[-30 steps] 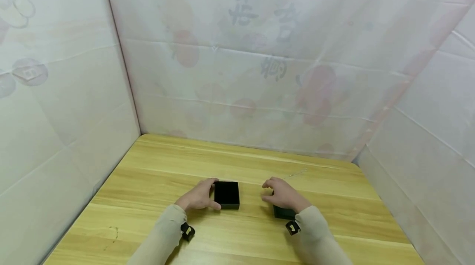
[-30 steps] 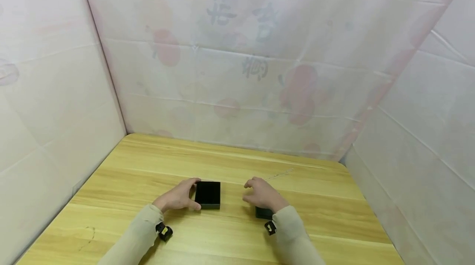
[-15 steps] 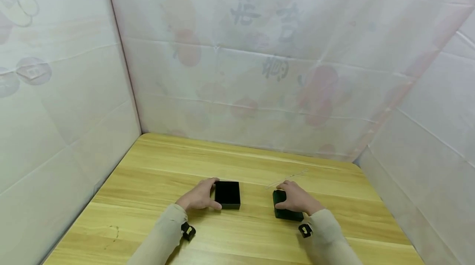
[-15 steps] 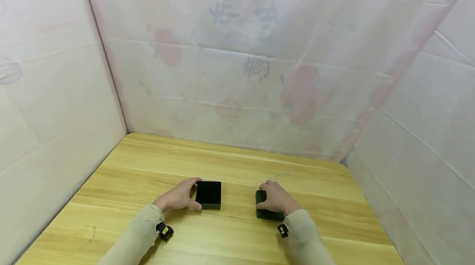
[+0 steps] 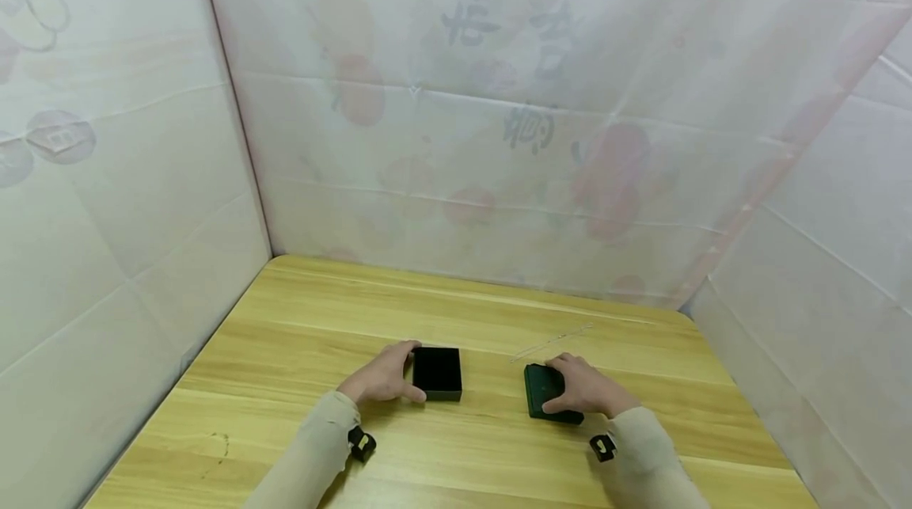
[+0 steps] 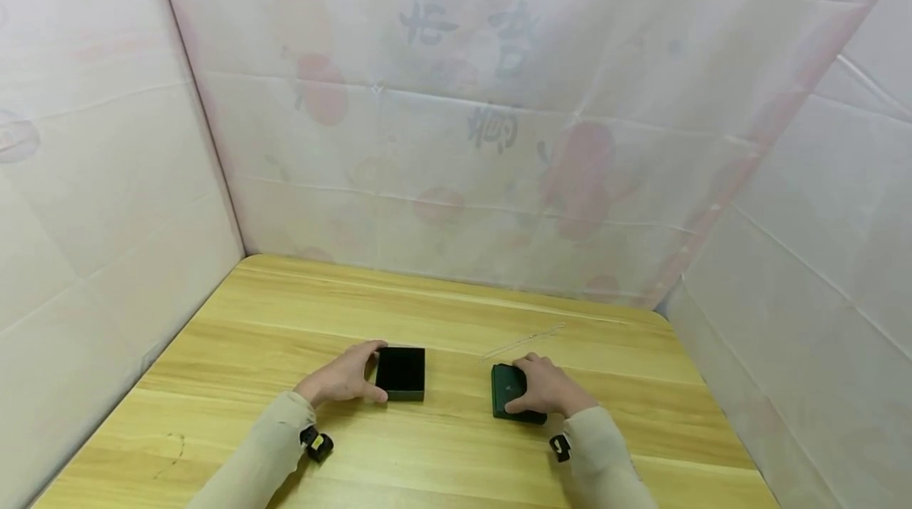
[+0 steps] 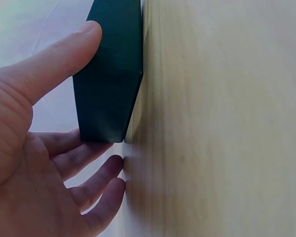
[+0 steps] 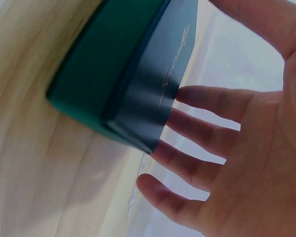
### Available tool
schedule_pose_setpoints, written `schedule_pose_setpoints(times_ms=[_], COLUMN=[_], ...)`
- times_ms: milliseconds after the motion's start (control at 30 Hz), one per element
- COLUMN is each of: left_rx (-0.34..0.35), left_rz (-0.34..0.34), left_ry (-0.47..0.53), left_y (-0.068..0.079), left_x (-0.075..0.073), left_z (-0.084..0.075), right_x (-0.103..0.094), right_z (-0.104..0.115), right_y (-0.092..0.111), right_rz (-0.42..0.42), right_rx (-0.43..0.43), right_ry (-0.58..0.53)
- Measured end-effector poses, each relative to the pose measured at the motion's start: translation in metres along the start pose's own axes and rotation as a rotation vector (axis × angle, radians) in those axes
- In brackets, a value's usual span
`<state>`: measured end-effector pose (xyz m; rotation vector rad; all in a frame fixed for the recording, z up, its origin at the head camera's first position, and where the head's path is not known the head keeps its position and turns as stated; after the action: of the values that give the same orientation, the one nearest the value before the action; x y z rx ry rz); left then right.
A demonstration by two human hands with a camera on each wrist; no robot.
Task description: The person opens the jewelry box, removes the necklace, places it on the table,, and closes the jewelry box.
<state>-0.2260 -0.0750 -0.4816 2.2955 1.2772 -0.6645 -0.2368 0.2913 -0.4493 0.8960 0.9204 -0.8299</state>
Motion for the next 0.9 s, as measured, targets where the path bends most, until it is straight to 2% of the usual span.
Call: schedule_pose_setpoints(times_ms=[300, 633, 900], left_rx=[0.008, 0.014, 0.016], left_rz=[-0.003, -0.002, -0.005], left_ry=[-0.001, -0.012, -0.005], left_y=[0.0, 0.0002, 0.0005], left_x=[0.0007, 0.0008, 0.0002], left_z=[0.0008, 0.0009, 0.0003], right_x=[0.0022, 0.0038, 0.0053], right_z=[-0.0067, -0.0093, -0.0098], right_y=[0.0041, 0.0063, 0.0049], right_rz=[0.015, 0.045, 0.008], right_rx=[-0.037, -0.004, -0.015], right_ry=[0.008, 0.024, 0.051])
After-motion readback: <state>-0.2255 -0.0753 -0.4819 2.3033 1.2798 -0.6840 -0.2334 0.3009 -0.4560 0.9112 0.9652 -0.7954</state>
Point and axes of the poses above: each hand's wrist, its own y-axis away from the middle knuckle, its own x-axis out of the palm, z = x × y, the point moved 1 cm from there along -y, towards the middle knuckle, and after that the axes turned 2 degrees about z, right-handed, at the moved point
